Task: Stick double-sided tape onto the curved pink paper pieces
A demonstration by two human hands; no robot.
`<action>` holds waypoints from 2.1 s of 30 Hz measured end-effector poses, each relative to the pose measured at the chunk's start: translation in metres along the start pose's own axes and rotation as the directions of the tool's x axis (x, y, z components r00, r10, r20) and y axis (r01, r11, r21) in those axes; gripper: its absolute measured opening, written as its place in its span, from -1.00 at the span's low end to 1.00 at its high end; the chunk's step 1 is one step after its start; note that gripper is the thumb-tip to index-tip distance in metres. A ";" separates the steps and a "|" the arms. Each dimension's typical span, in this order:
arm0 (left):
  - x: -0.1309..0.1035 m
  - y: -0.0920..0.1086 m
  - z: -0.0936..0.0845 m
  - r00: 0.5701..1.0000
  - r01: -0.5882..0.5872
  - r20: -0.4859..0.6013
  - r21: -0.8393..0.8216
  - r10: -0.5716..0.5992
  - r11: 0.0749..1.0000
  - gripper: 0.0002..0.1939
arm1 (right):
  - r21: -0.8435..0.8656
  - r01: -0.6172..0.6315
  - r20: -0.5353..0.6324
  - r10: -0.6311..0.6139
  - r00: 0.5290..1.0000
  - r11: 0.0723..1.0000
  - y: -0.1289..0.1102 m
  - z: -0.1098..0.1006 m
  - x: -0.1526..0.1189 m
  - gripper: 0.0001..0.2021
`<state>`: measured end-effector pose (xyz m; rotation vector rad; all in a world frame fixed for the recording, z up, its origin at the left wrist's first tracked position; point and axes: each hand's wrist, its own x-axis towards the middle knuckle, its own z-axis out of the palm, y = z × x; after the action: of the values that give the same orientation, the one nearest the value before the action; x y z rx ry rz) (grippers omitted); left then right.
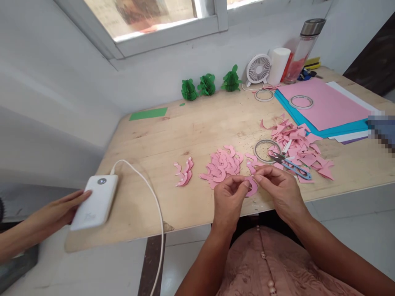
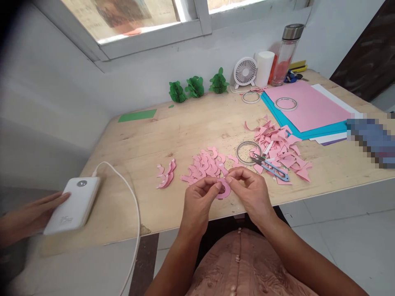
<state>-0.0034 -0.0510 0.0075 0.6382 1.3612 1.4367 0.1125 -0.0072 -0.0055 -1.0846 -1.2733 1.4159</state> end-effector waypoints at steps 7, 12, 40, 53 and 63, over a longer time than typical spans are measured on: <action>-0.001 0.004 0.001 0.999 0.011 -0.044 -0.067 -0.014 0.998 -0.94 | -0.186 0.034 0.111 -0.014 0.994 0.982 -0.007 -0.004 -0.004 -0.93; -0.002 0.007 0.002 0.999 0.011 -0.042 -0.075 -0.014 0.997 -0.94 | -0.238 0.053 0.112 -0.027 0.993 0.970 -0.007 -0.004 -0.003 -0.92; 0.002 0.007 0.000 0.999 0.016 0.030 0.001 -0.016 1.000 -0.92 | -0.283 0.034 0.067 -0.016 0.998 0.958 -0.011 -0.003 -0.003 -0.91; -0.001 0.006 -0.001 0.999 0.021 0.043 0.004 -0.022 1.000 -0.92 | -0.303 0.049 0.048 -0.036 0.998 0.952 -0.012 -0.003 -0.005 -0.92; 0.000 0.006 -0.003 0.998 0.014 0.057 0.028 -0.016 1.000 -0.90 | -0.324 0.052 0.045 -0.040 0.998 0.945 -0.014 -0.002 -0.006 -0.92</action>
<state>-0.0076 -0.0512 0.0127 0.6806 1.3400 1.3798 0.1167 -0.0119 0.0081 -1.2405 -1.5892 1.2224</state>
